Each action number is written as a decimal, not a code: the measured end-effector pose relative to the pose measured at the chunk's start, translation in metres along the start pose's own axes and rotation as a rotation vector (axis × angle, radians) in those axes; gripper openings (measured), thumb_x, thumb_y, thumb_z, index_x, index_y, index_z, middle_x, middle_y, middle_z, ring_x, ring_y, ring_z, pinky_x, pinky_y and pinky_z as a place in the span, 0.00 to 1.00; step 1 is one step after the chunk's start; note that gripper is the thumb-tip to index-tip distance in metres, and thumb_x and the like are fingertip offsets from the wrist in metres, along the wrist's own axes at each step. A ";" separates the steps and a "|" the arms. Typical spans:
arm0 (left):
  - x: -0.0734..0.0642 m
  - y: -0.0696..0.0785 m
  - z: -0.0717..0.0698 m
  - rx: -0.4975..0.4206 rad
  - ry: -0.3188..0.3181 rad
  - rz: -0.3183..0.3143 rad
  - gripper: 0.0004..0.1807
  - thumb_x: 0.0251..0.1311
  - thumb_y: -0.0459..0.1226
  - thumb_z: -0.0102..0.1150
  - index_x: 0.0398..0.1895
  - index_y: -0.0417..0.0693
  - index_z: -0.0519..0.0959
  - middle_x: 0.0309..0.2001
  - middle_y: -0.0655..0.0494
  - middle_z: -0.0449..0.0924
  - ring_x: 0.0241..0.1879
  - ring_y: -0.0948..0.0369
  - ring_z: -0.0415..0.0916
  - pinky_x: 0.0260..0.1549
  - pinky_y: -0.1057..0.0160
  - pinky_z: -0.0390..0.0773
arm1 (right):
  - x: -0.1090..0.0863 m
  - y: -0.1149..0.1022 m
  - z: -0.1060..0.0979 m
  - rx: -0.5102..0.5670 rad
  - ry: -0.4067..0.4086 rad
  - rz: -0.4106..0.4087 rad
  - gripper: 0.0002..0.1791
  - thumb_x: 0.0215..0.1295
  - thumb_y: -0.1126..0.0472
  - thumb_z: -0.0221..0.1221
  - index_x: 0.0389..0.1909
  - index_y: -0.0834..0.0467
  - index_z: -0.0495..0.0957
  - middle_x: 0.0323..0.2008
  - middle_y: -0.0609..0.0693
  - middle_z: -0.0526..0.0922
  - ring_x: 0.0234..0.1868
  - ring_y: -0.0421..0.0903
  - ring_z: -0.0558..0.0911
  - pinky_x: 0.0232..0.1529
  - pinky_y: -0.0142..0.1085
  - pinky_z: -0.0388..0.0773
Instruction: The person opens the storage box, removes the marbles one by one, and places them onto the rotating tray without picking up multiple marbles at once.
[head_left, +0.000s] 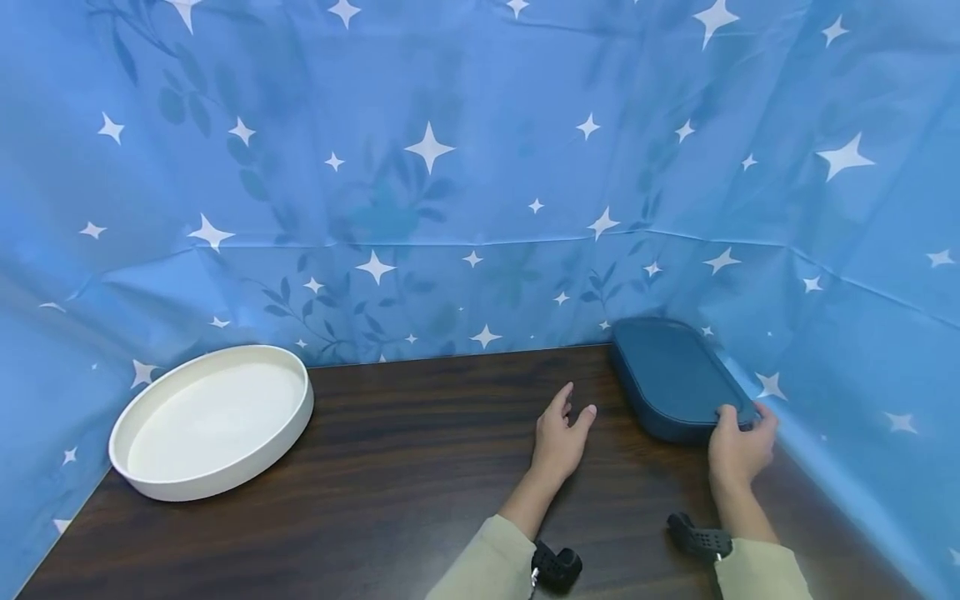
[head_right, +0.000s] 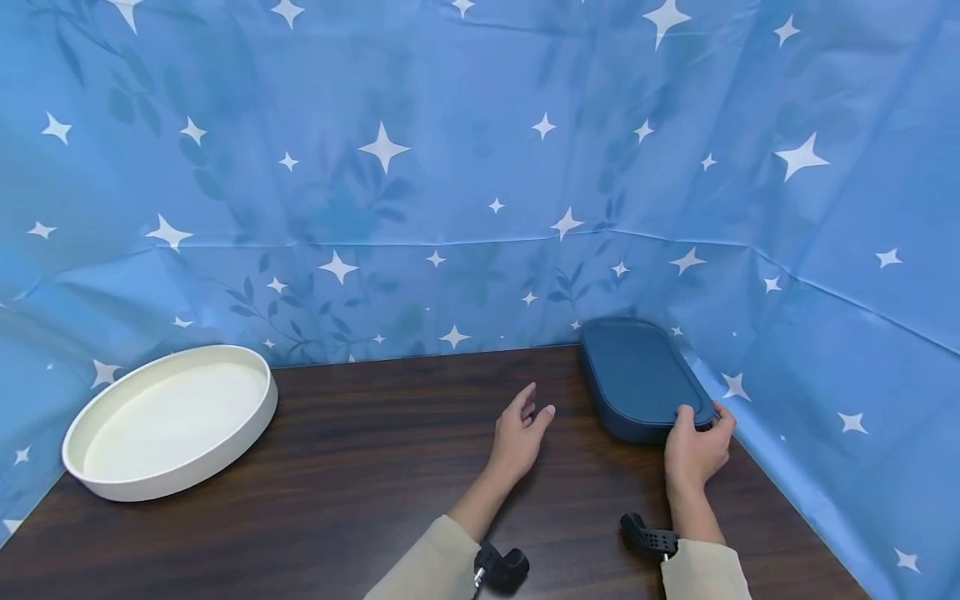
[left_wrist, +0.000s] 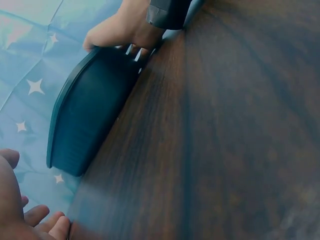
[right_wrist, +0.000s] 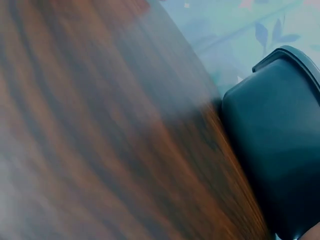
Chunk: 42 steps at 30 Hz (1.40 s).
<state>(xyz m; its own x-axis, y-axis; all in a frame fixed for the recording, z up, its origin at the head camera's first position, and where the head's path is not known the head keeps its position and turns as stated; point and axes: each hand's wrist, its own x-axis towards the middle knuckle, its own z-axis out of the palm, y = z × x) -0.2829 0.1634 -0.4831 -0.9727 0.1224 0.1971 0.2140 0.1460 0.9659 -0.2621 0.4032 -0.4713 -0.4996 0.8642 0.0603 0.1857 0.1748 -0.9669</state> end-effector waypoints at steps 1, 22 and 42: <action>-0.001 0.000 0.000 -0.014 0.001 -0.002 0.33 0.70 0.48 0.56 0.75 0.47 0.67 0.71 0.47 0.72 0.70 0.49 0.72 0.65 0.52 0.74 | -0.002 0.000 0.001 -0.017 -0.008 -0.011 0.35 0.67 0.48 0.50 0.75 0.49 0.61 0.63 0.53 0.69 0.60 0.49 0.65 0.63 0.45 0.63; -0.002 0.000 -0.008 -0.107 0.041 -0.027 0.37 0.70 0.51 0.57 0.77 0.46 0.63 0.74 0.49 0.67 0.73 0.54 0.67 0.67 0.52 0.71 | -0.052 -0.010 0.033 -0.095 -0.176 -0.253 0.30 0.67 0.55 0.46 0.71 0.56 0.67 0.63 0.62 0.76 0.55 0.57 0.72 0.54 0.50 0.64; -0.011 -0.008 -0.033 -0.194 0.005 -0.045 0.28 0.69 0.48 0.59 0.65 0.39 0.76 0.60 0.44 0.82 0.60 0.55 0.81 0.55 0.59 0.81 | -0.076 -0.008 0.036 -0.112 -0.170 -0.342 0.24 0.66 0.59 0.49 0.63 0.59 0.75 0.49 0.60 0.82 0.38 0.40 0.69 0.41 0.38 0.62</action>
<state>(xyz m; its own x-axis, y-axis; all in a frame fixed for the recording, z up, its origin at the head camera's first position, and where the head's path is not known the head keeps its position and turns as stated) -0.2768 0.1287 -0.4880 -0.9815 0.1150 0.1529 0.1491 -0.0407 0.9880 -0.2562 0.3188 -0.4772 -0.6794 0.6588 0.3231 0.0710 0.4972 -0.8647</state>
